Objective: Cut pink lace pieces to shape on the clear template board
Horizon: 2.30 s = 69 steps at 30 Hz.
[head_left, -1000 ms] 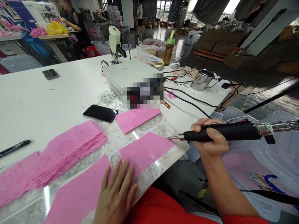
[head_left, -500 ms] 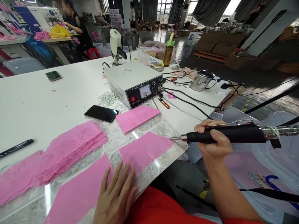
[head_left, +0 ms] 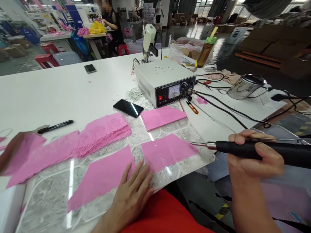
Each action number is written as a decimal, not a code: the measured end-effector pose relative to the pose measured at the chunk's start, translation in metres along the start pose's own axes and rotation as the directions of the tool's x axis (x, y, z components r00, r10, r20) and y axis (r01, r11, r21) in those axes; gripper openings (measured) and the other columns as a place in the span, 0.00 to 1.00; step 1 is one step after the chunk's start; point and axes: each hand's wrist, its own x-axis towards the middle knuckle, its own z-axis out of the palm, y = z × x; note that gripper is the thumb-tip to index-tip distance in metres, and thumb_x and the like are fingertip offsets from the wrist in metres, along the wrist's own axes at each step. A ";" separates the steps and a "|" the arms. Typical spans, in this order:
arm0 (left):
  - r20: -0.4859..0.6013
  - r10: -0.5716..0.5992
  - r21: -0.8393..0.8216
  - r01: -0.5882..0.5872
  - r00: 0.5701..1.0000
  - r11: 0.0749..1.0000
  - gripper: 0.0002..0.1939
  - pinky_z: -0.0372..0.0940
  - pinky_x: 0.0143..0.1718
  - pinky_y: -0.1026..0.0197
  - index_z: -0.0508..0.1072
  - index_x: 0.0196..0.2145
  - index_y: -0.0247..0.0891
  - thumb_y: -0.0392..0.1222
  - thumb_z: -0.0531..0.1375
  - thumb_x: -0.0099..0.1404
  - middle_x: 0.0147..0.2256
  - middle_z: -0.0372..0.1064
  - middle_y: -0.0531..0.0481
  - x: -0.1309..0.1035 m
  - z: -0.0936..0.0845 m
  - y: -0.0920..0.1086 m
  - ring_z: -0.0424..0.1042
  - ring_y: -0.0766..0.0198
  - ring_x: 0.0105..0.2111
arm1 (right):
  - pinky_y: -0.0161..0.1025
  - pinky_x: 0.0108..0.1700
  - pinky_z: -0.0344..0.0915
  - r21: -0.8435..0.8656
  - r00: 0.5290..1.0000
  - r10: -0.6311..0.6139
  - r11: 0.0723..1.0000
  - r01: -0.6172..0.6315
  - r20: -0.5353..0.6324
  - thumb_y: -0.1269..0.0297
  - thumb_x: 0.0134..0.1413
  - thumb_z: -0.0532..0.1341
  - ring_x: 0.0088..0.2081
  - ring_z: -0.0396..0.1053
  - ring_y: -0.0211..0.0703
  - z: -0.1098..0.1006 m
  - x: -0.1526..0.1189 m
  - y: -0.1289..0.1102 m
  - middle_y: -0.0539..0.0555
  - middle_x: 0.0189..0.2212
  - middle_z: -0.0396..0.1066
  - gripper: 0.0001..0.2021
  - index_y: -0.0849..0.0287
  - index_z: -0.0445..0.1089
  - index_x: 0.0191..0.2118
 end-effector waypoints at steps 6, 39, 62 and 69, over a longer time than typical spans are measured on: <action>0.016 -0.021 0.032 0.021 1.000 0.999 0.19 0.41 0.67 0.47 0.70 0.54 0.36 0.45 0.57 0.69 0.56 0.67 0.45 -0.009 0.000 0.001 0.58 0.54 0.62 | 0.38 0.25 0.62 0.076 0.984 0.011 0.997 -0.025 0.176 0.67 0.32 0.56 0.20 0.61 0.35 0.041 -0.024 0.026 0.49 0.24 0.67 0.07 0.58 0.68 0.24; 0.011 0.015 0.025 -0.015 1.000 1.000 0.19 0.40 0.67 0.49 0.71 0.52 0.36 0.48 0.57 0.68 0.55 0.69 0.47 -0.008 0.001 -0.003 0.59 0.55 0.61 | 0.40 0.28 0.64 0.053 0.925 -0.031 0.999 0.011 0.378 0.70 0.38 0.57 0.22 0.64 0.36 0.062 -0.035 0.050 0.49 0.26 0.69 0.05 0.59 0.68 0.27; 0.007 0.047 0.077 -0.047 0.999 0.996 0.18 0.40 0.67 0.47 0.71 0.51 0.34 0.48 0.54 0.70 0.53 0.70 0.46 -0.008 -0.003 -0.002 0.60 0.54 0.61 | 0.40 0.27 0.63 0.053 0.884 0.029 0.997 -0.060 0.467 0.68 0.39 0.58 0.22 0.63 0.36 0.075 -0.054 0.053 0.49 0.27 0.67 0.05 0.58 0.67 0.28; 0.016 0.044 0.084 -0.046 0.999 0.995 0.19 0.41 0.67 0.48 0.72 0.50 0.33 0.48 0.53 0.71 0.52 0.71 0.46 -0.011 -0.002 -0.001 0.61 0.54 0.60 | 0.40 0.28 0.63 0.043 0.883 0.038 0.997 -0.066 0.468 0.68 0.39 0.58 0.23 0.63 0.36 0.078 -0.056 0.051 0.50 0.27 0.67 0.05 0.58 0.67 0.28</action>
